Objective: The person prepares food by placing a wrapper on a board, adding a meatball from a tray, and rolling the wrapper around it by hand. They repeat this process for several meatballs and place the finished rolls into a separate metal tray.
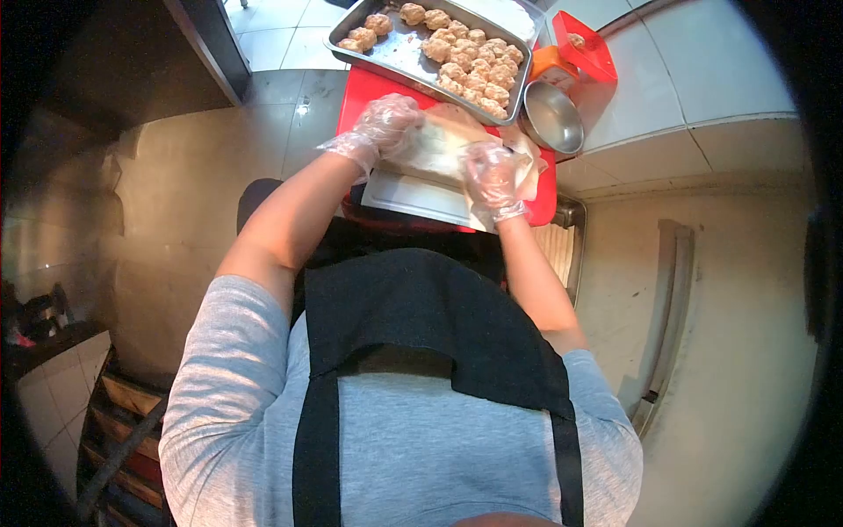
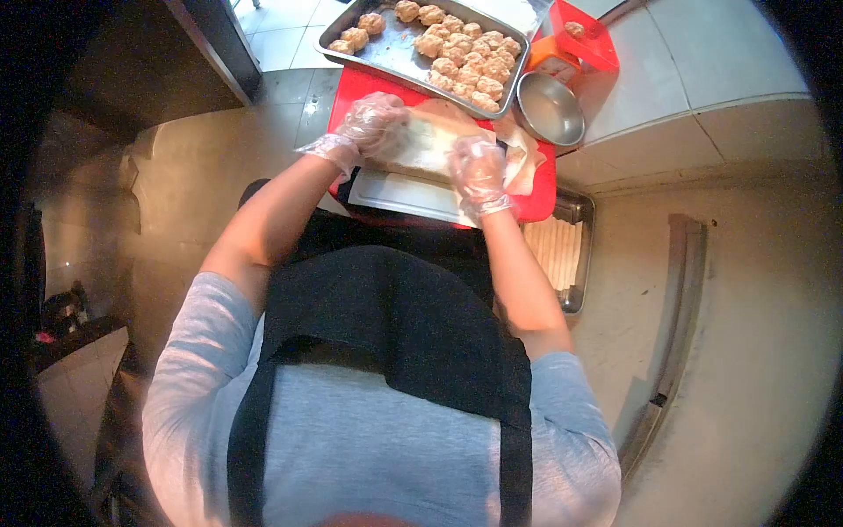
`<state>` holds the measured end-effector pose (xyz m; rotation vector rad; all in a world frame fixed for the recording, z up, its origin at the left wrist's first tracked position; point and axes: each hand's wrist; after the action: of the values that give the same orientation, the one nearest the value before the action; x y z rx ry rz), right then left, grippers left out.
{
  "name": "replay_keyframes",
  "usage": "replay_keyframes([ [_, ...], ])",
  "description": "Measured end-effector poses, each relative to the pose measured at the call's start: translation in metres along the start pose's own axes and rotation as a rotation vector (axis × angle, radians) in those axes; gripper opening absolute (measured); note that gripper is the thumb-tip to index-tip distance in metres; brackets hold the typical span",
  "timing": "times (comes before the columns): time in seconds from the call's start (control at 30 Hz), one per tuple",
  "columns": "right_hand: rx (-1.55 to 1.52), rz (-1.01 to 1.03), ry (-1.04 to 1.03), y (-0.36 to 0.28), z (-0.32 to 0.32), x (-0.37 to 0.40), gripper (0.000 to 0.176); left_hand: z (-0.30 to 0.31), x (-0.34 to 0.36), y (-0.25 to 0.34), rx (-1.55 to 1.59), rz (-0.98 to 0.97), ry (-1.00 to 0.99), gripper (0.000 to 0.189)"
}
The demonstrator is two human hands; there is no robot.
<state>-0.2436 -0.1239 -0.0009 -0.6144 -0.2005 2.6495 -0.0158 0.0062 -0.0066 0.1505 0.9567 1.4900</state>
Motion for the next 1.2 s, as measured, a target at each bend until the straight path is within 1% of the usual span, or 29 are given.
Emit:
replay_keyframes([
  [0.03, -0.091, 0.045, -0.075, -0.012, 0.001, 0.0, 0.018, -0.004, -0.004, -0.004, -0.016, -0.003, -0.083, 0.009],
  [0.1, 0.006, 0.172, -0.167, -0.039, 0.005, -0.001, 0.023, -0.014, -0.01, -0.011, -0.045, -0.013, -0.254, 0.01],
  [0.13, 0.023, 0.158, -0.185, -0.046, 0.007, -0.003, 0.028, -0.001, -0.009, 0.007, -0.077, 0.024, -0.192, 0.009],
  [0.27, 0.044, 0.123, -0.223, -0.054, 0.004, 0.003, 0.031, 0.003, -0.011, -0.009, 0.501, 0.409, -0.18, 0.014],
  [0.37, 0.034, 0.105, -0.269, -0.055, 0.004, 0.005, 0.03, -0.002, -0.012, -0.026, 0.201, 0.002, -0.21, 0.012],
  [0.43, 0.014, 0.088, -0.318, -0.054, 0.005, 0.0, 0.028, -0.004, -0.012, -0.025, 0.209, 0.123, -0.201, 0.011],
  [0.47, 0.002, 0.124, -0.267, -0.058, 0.002, -0.003, 0.027, -0.002, -0.012, -0.021, 0.214, 0.182, -0.2, 0.01],
  [0.53, -0.024, 0.193, -0.168, -0.069, -0.006, -0.008, 0.025, 0.003, -0.011, -0.015, 0.192, 0.158, -0.203, 0.01],
  [0.63, -0.062, 0.152, -0.142, -0.079, -0.015, 0.001, 0.023, -0.002, -0.01, -0.021, 0.182, 0.154, -0.197, 0.012],
  [0.7, -0.07, 0.149, -0.166, -0.081, -0.012, 0.001, 0.022, -0.005, -0.012, -0.029, 0.174, 0.151, -0.188, 0.012],
  [0.77, -0.019, 0.144, -0.22, -0.083, -0.009, -0.003, 0.022, 0.003, -0.01, -0.015, 0.163, 0.142, -0.191, 0.013],
  [0.87, -0.072, 0.197, -0.147, -0.093, -0.014, -0.009, 0.022, 0.016, -0.012, 0.003, 0.185, 0.289, -0.207, 0.02],
  [0.97, -0.105, 0.193, -0.102, -0.099, -0.026, 0.001, 0.022, 0.009, -0.016, -0.004, 0.286, 0.445, -0.215, 0.021],
  [1.0, -0.109, 0.214, -0.085, -0.097, -0.026, 0.002, 0.019, 0.006, -0.016, -0.01, 0.231, 0.359, -0.213, 0.021],
  [1.07, -0.056, 0.242, -0.143, -0.095, -0.024, -0.003, 0.019, 0.0, -0.013, -0.019, 0.124, 0.188, -0.213, 0.021],
  [1.1, -0.029, 0.255, -0.173, -0.094, -0.024, -0.004, 0.019, -0.003, -0.013, -0.023, 0.109, 0.16, -0.216, 0.021],
  [1.2, -0.051, 0.249, -0.118, -0.1, -0.028, 0.003, 0.02, -0.006, -0.01, -0.028, 0.086, 0.114, -0.196, 0.02],
])
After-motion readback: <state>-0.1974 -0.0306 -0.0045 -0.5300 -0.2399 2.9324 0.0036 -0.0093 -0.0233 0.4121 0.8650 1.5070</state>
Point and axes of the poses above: each hand's wrist, its own x-axis away from the middle knuckle, its own z-axis out of the back of the hand, y = z × x, and after that the axes turned 13 degrees about x, right-handed
